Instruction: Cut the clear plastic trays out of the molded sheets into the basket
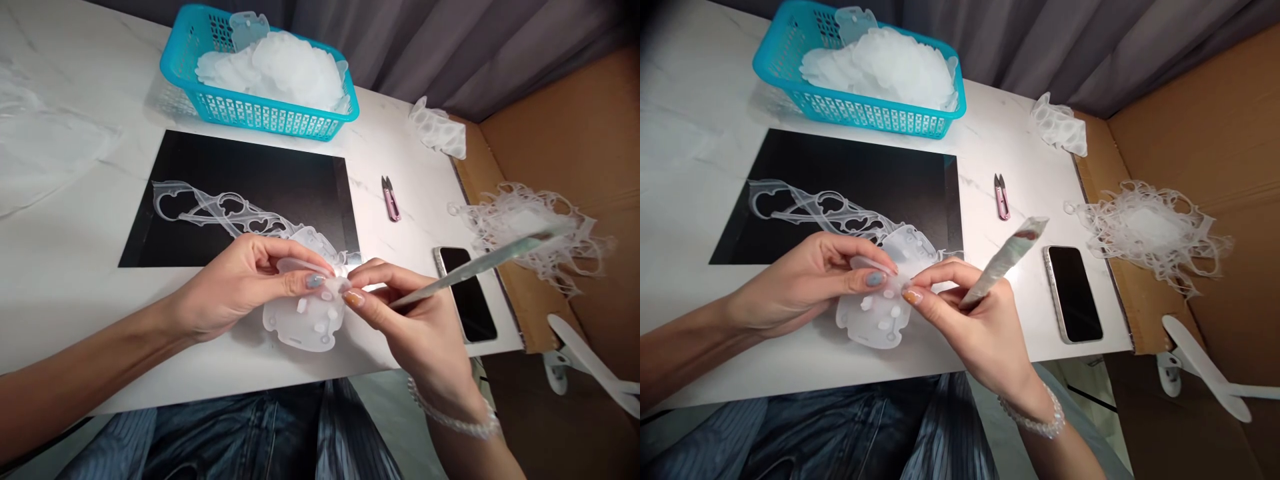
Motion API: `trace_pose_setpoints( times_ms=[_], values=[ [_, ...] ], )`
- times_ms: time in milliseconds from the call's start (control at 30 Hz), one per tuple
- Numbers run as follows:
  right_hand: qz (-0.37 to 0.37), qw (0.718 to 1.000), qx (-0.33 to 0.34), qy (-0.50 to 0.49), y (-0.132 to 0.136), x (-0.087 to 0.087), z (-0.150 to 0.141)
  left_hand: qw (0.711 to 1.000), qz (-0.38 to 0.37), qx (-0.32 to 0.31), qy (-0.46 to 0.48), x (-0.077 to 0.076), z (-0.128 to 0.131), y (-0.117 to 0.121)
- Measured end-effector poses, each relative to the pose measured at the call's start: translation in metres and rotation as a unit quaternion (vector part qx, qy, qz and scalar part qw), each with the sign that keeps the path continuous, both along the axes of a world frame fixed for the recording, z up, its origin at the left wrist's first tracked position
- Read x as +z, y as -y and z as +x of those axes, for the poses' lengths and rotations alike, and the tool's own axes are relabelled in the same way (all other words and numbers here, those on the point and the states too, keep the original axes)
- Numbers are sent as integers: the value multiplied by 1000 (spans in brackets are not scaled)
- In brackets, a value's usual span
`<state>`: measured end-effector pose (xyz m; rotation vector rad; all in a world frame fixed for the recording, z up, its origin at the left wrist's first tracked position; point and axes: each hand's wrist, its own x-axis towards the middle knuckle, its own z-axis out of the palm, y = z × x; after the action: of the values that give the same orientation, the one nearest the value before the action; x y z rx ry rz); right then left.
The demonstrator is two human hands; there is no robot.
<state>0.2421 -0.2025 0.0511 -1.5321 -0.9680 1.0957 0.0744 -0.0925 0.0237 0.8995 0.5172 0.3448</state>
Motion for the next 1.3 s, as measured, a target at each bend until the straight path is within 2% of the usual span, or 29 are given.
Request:
trace_pose_setpoints(
  times_ms=[167, 267, 333, 433, 533, 600, 767, 867, 1000, 1300],
  values=[
    [-12, 1000, -14, 4, -1, -8, 5, 1000, 1, 2, -5, 0, -2, -1],
    [-9, 999, -45, -22, 0, -19, 13, 1000, -7, -23, -3, -1, -4, -3],
    [4, 998, -64, -27, 2, -25, 19, 999, 14, -40, -12, -1, -4, -4],
    [9, 997, -55, 44, 8, -29, 27, 993, 106, -15, -56, 2, -3, -2],
    [14, 989, -38, 141, 12, -24, 31, 966, 236, 21, -101, 5, -3, 3],
    [36, 983, -39, 174, 10, -18, 30, 947, 298, 22, -117, 5, -4, 7],
    [78, 979, 34, 187, -1, -2, 19, 923, 363, 7, -127, 3, -8, 12],
    [90, 985, 49, 137, -4, -1, 15, 923, 369, -1, -107, 3, -9, 10],
    [109, 992, 38, 47, -3, -8, 12, 930, 352, 6, -105, 6, -8, 10],
    [111, 993, 39, 3, 0, -9, 8, 943, 323, 23, -80, 0, -7, 10]
  ],
)
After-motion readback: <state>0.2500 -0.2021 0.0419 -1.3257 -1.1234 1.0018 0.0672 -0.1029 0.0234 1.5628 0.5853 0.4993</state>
